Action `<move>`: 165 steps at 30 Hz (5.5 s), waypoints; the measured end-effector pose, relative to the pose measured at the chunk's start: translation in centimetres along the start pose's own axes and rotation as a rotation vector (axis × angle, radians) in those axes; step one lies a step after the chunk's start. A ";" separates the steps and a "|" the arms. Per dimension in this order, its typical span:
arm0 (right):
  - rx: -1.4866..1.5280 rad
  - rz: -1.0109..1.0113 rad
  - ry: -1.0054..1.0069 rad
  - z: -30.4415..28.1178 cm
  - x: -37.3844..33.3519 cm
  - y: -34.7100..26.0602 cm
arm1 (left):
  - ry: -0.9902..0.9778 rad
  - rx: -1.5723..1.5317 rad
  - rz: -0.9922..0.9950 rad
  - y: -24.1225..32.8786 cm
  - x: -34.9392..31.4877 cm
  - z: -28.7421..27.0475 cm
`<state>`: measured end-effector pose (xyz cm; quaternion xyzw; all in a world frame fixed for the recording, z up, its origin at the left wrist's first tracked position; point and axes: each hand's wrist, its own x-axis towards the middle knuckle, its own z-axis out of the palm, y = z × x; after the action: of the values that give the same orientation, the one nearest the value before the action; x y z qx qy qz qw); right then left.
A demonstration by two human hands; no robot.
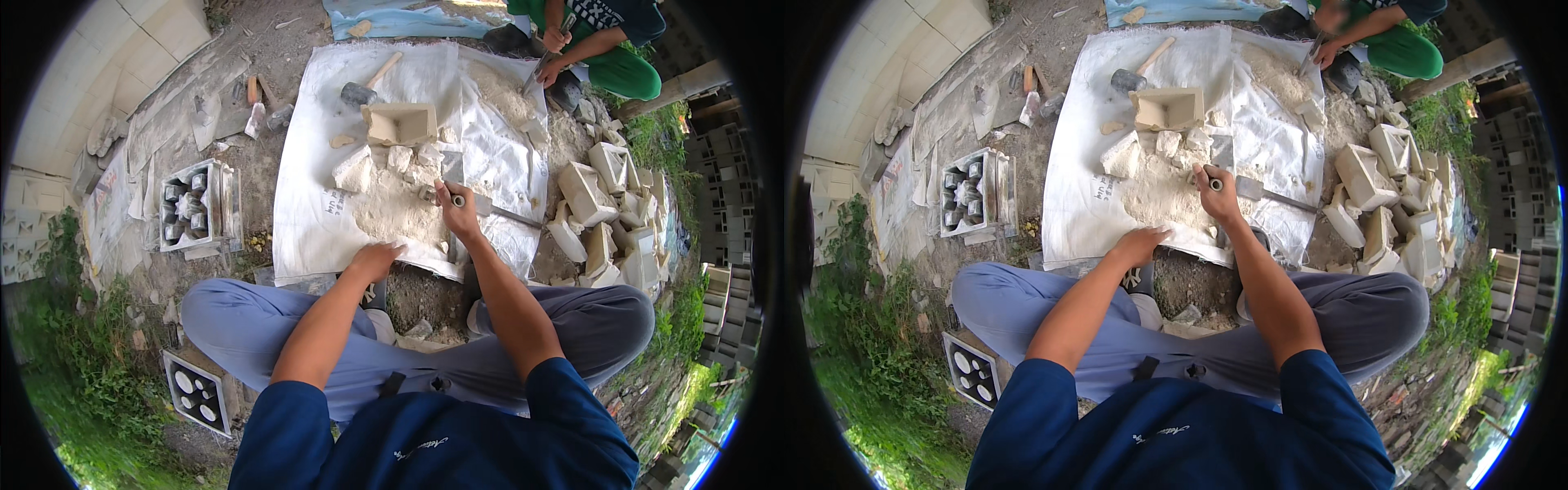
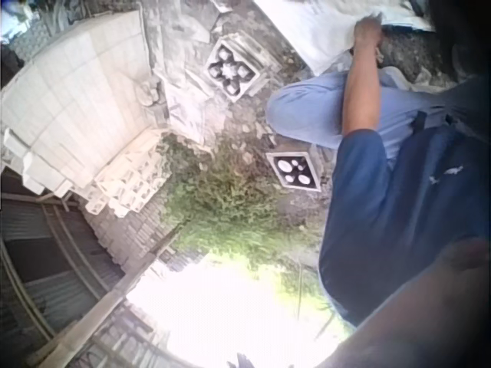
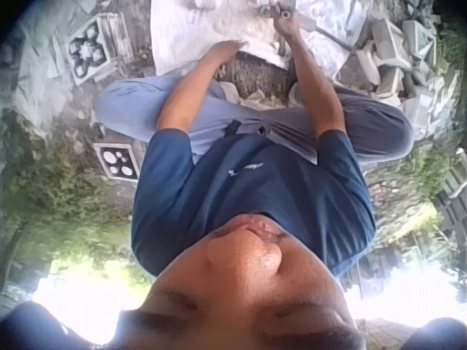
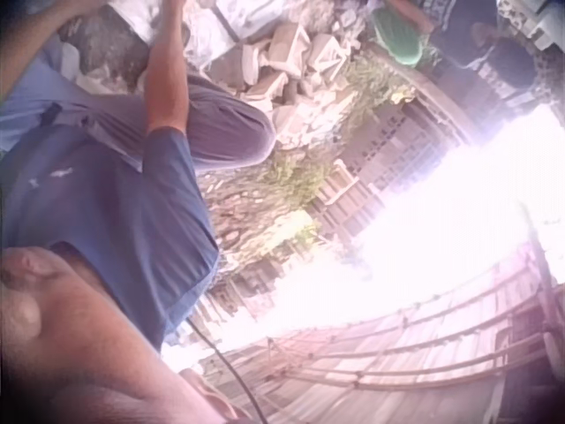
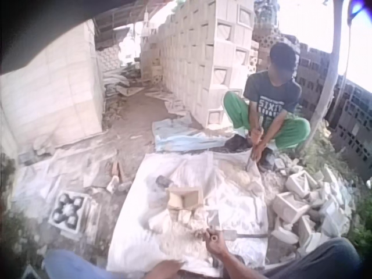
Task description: The person uses a chisel and a hammer to carve into a stone block while sitting on the ground, periodically brushing away debris by hand.
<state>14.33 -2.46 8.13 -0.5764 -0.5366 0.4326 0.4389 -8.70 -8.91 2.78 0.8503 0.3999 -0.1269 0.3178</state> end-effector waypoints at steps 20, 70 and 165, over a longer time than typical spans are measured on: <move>-0.023 0.093 0.019 5.1 1.2 -0.1 | 0.567 0.083 -0.250 -5.0 -2.5 -1.3; 0.073 -0.148 -0.398 11.3 1.4 -5.9 | 0.555 0.166 -0.411 -4.6 -3.4 -2.5; 0.486 0.088 0.007 7.0 2.7 -2.4 | 0.520 0.181 -0.452 -4.0 -3.2 -2.0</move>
<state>7.08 0.60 8.68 -0.4783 -0.3896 0.5659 0.5470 -13.84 -7.65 4.05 0.7690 0.6324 -0.0083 0.0929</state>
